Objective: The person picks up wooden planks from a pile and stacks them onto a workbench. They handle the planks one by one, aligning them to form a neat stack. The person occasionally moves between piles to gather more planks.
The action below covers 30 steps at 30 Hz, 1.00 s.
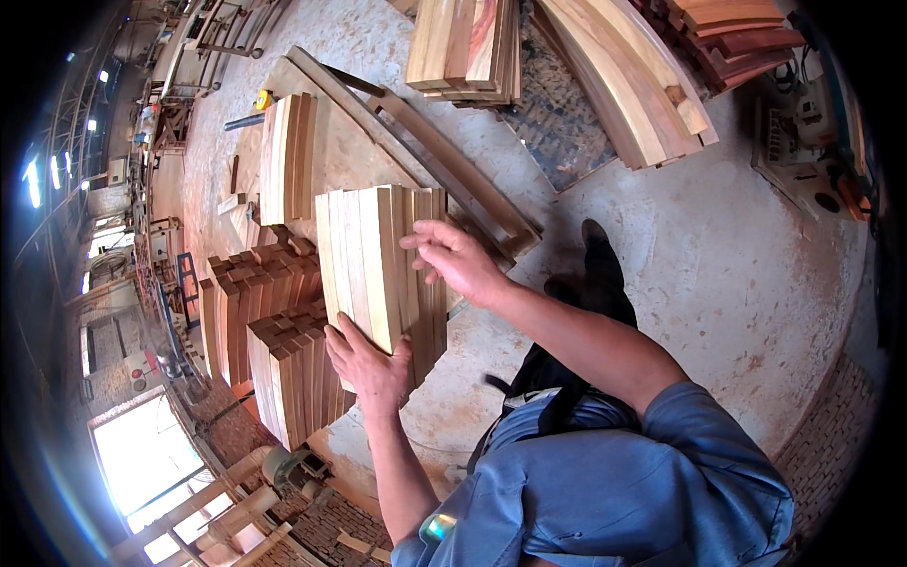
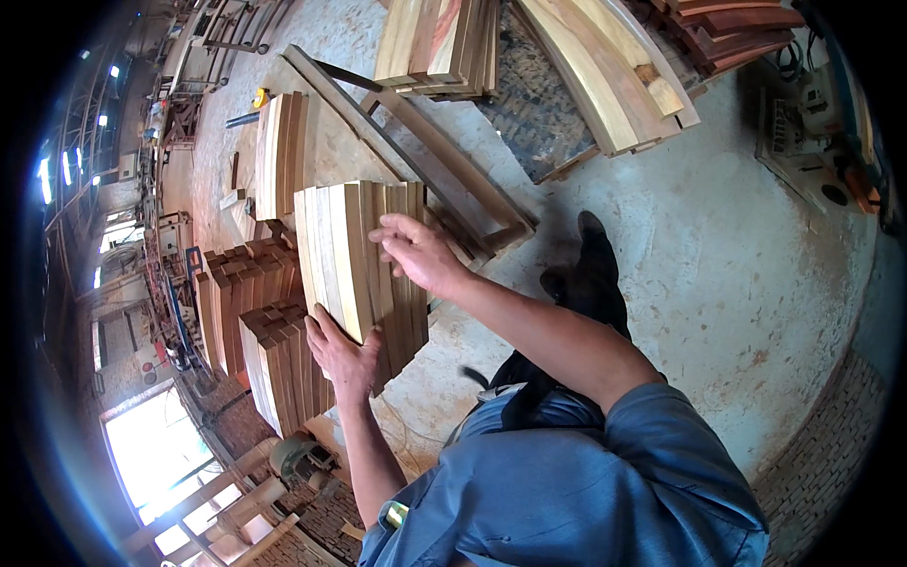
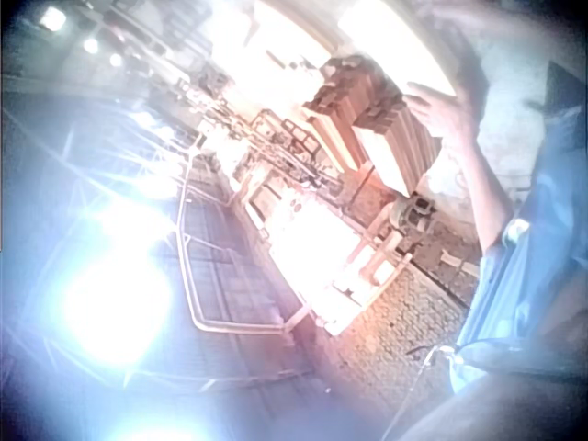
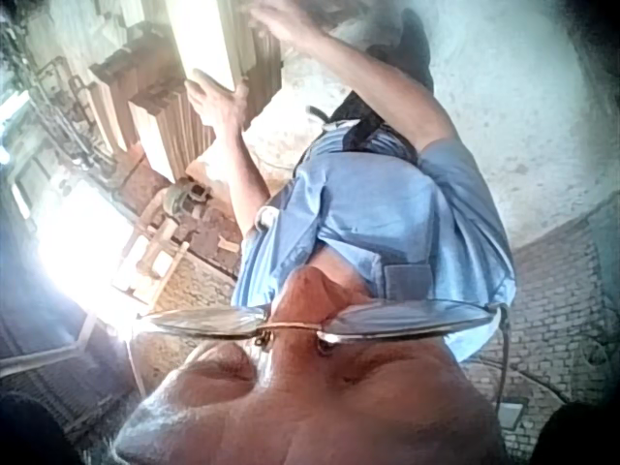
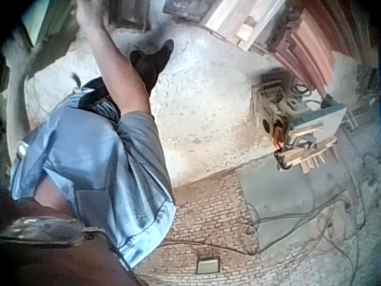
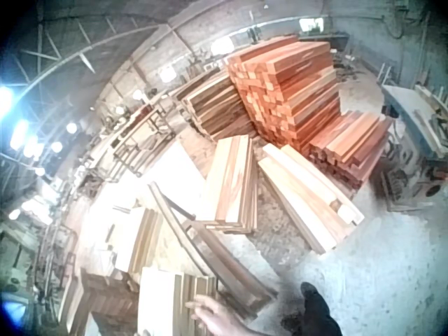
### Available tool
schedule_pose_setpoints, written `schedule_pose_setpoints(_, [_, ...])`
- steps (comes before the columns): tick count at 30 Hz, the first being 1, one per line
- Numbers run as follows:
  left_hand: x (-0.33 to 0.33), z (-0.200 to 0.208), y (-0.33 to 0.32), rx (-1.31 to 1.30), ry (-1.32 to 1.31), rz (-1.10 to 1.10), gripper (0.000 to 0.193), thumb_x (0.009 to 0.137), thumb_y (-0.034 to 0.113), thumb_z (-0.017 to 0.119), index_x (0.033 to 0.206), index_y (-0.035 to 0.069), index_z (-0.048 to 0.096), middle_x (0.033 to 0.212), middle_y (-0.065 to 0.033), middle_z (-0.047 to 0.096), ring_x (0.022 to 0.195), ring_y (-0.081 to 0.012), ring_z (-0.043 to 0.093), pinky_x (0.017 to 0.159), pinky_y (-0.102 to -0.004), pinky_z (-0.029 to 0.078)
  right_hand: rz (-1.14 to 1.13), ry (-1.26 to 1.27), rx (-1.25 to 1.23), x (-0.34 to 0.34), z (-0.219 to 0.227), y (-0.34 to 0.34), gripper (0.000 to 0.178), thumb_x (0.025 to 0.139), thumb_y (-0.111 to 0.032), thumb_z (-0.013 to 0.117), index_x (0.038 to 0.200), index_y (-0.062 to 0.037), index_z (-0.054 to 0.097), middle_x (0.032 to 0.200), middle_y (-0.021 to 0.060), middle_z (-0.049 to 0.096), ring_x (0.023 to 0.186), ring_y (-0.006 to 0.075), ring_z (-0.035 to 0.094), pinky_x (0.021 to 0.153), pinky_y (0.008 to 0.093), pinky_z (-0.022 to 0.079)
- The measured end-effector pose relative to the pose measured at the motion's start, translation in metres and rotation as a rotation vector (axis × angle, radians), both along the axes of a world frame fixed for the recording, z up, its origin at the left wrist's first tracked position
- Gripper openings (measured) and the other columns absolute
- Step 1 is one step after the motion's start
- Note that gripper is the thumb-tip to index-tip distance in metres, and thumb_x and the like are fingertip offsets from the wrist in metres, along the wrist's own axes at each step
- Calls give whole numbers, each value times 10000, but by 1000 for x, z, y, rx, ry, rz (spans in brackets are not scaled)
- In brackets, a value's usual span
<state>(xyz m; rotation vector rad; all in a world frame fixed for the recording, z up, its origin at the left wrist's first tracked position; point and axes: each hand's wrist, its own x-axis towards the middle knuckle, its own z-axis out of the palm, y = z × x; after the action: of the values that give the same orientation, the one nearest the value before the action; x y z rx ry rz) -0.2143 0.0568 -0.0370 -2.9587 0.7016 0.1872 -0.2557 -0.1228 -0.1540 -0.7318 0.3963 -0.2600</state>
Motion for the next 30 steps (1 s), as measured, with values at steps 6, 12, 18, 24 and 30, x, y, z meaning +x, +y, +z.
schedule_pose_setpoints(6, [0, -1, 4, -2, -22, -13, 1038, 768, 360, 759, 1547, -36, 199, 1547, -391, 196, 1435, -530, 212, 1185, -581, 199, 0, 0, -13, 3, 3, 3, 421, 1043, -117, 483, 1443, 4, 422, 1336, 111, 602, 988, 156, 612, 770, 296, 549])
schedule_pose_setpoints(12, [-2, 3, 0, 6, -8, 16, 1048, 758, 353, 774, 1547, -36, 204, 1549, -390, 195, 1437, -528, 212, 1186, -578, 198, 18, 23, -30, 2, 4, 3, 433, 1040, -117, 489, 1449, 1, 409, 1345, 112, 595, 1000, 160, 612, 776, 299, 545])
schedule_pose_setpoints(18, [-1, 5, -1, -29, -24, -12, 1029, 745, 341, 790, 1529, -38, 241, 1528, -378, 236, 1413, -525, 243, 1175, -577, 218, 35, 20, -78, -1, 4, 4, 491, 1024, -183, 525, 1468, -20, 394, 1334, 90, 588, 1002, 163, 610, 748, 305, 542])
schedule_pose_setpoints(24, [1, 8, 4, -102, -59, -19, 1028, 699, 350, 808, 1516, 0, 290, 1498, -360, 294, 1377, -523, 289, 1152, -581, 256, 169, 188, -160, -39, -6, 14, 460, 1019, -145, 528, 1439, 17, 430, 1314, 110, 605, 950, 160, 634, 710, 290, 548])
schedule_pose_setpoints(30, [2, 12, 8, -191, -68, -5, 1008, 669, 369, 813, 1487, 11, 345, 1481, -357, 321, 1365, -517, 302, 1151, -578, 249, 283, 411, -206, -106, -13, -12, 398, 1011, -169, 555, 1363, 11, 511, 1145, 119, 662, 889, 154, 650, 680, 291, 554])
